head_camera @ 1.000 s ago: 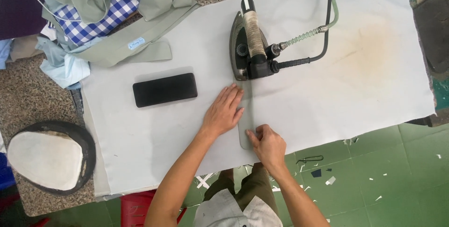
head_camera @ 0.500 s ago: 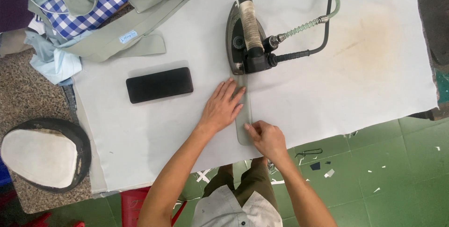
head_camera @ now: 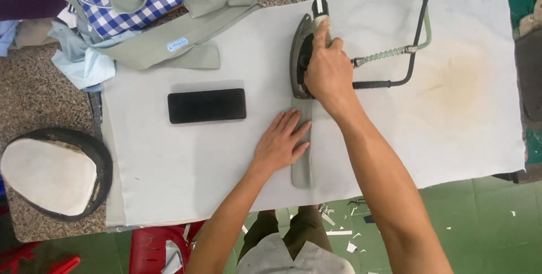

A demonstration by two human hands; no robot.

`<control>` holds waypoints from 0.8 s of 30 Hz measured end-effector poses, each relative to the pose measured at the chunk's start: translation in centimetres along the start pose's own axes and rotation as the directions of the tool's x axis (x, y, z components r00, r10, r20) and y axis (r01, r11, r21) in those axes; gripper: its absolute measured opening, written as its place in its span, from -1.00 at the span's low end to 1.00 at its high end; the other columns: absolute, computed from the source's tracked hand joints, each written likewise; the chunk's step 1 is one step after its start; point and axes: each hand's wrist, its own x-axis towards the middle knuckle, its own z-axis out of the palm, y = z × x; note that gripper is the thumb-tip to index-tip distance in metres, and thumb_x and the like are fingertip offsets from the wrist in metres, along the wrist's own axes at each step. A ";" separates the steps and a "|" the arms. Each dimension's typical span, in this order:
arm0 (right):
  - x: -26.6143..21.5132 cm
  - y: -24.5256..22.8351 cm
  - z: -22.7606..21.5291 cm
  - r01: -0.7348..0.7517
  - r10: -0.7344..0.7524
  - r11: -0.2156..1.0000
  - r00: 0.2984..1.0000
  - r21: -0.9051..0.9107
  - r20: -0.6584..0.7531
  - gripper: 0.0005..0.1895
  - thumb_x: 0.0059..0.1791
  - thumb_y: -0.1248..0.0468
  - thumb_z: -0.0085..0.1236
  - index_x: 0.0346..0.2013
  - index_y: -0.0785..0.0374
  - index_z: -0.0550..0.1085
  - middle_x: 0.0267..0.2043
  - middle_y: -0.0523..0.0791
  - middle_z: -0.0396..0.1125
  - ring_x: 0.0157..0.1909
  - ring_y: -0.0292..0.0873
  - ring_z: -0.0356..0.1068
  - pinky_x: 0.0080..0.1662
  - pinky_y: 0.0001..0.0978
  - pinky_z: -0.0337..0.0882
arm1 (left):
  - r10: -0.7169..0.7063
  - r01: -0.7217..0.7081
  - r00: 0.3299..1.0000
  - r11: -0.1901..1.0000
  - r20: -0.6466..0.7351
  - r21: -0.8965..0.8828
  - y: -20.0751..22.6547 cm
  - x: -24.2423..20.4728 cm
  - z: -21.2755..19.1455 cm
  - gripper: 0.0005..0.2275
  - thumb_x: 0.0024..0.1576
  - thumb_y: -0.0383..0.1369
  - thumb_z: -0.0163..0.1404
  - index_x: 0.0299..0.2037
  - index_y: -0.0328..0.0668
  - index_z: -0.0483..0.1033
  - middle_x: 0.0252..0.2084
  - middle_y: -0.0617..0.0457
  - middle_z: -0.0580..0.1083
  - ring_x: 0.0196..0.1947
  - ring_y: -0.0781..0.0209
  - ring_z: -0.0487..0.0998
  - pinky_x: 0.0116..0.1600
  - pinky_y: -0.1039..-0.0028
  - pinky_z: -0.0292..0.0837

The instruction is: The person irons a small rectangular piece of light green fabric on a white surface. They repeatedly fold the fabric and press it with a steam iron, occasionally moving a black rectangular object aside to access the workspace.

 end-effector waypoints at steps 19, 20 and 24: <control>0.6 0.6 0.8 -0.001 0.002 1.000 0.994 0.010 -0.106 -0.25 0.08 0.23 -0.17 0.53 0.20 -0.17 -0.07 0.13 0.22 -0.43 0.28 0.32 -0.38 0.14 0.37 | 0.003 -0.004 1.000 0.999 0.023 0.033 -0.2 -0.3 0.6 -0.57 0.25 -0.14 -0.06 0.26 -0.19 0.39 0.28 -0.28 0.34 0.36 -0.18 0.29 0.46 0.05 0.16; 0.6 0.8 0.9 0.027 -0.024 0.999 0.989 0.020 -0.148 -0.27 0.11 0.15 -0.11 0.51 0.23 -0.10 -0.09 0.13 0.23 -0.41 0.26 0.34 -0.40 0.12 0.38 | -0.003 0.001 0.999 0.999 0.034 0.043 -0.2 -0.2 0.6 -0.56 0.26 -0.13 -0.08 0.27 -0.20 0.38 0.29 -0.27 0.33 0.38 -0.17 0.27 0.47 0.07 0.15; 0.2 1.1 1.7 0.103 -0.081 0.994 0.938 0.047 -0.338 -0.37 0.15 0.04 -0.02 0.42 0.29 0.11 0.17 0.17 0.21 -0.01 0.27 0.30 -0.23 0.14 0.44 | -0.008 0.006 0.999 0.998 0.032 0.061 -0.1 -0.6 1.0 -0.51 0.29 -0.10 -0.13 0.30 -0.30 0.34 0.31 -0.25 0.32 0.40 -0.14 0.25 0.48 0.08 0.13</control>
